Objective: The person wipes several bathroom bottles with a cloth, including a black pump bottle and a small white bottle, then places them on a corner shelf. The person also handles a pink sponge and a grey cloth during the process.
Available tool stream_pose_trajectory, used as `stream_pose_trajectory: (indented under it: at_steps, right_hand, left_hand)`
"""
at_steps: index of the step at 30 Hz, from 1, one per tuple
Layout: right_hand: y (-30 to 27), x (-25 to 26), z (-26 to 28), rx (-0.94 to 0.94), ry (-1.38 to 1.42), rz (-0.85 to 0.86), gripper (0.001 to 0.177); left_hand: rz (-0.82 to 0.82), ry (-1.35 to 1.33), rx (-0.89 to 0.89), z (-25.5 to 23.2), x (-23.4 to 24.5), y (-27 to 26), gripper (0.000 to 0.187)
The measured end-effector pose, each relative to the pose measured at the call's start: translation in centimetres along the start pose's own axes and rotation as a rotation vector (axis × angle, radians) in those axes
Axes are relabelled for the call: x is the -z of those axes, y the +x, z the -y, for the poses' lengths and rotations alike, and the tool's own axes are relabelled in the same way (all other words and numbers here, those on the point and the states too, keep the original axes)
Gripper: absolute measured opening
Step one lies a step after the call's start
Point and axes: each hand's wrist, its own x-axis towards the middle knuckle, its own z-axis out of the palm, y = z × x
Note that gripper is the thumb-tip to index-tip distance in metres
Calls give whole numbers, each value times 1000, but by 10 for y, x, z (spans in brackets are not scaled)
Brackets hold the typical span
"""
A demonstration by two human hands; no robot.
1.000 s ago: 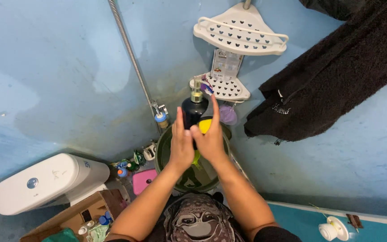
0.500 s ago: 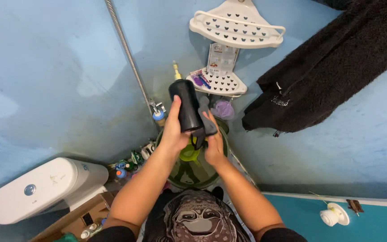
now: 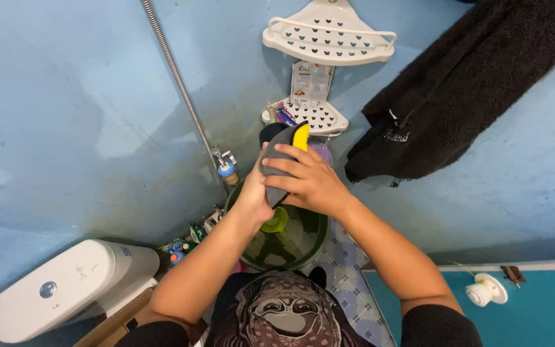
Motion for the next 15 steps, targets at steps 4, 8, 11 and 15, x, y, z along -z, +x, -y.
stream_pose_trajectory:
  at_steps: [4,8,11,15]
  right_hand:
    - [-6,-33,2,9,78,-232,47]
    - [-19,-74,25,-260,164,-615,28]
    - [-53,-120,15,-680,255,-934,18]
    - [-103,-137,-14,-1118,629,-1302,14]
  left_hand:
    - [44,-44,-51,10,14,4,58]
    - [-50,-145,-41,29,24,1,59]
    - [-150,-125,-80,55,35,-2,59]
    - [-1,6,-230,78,61,-1,60]
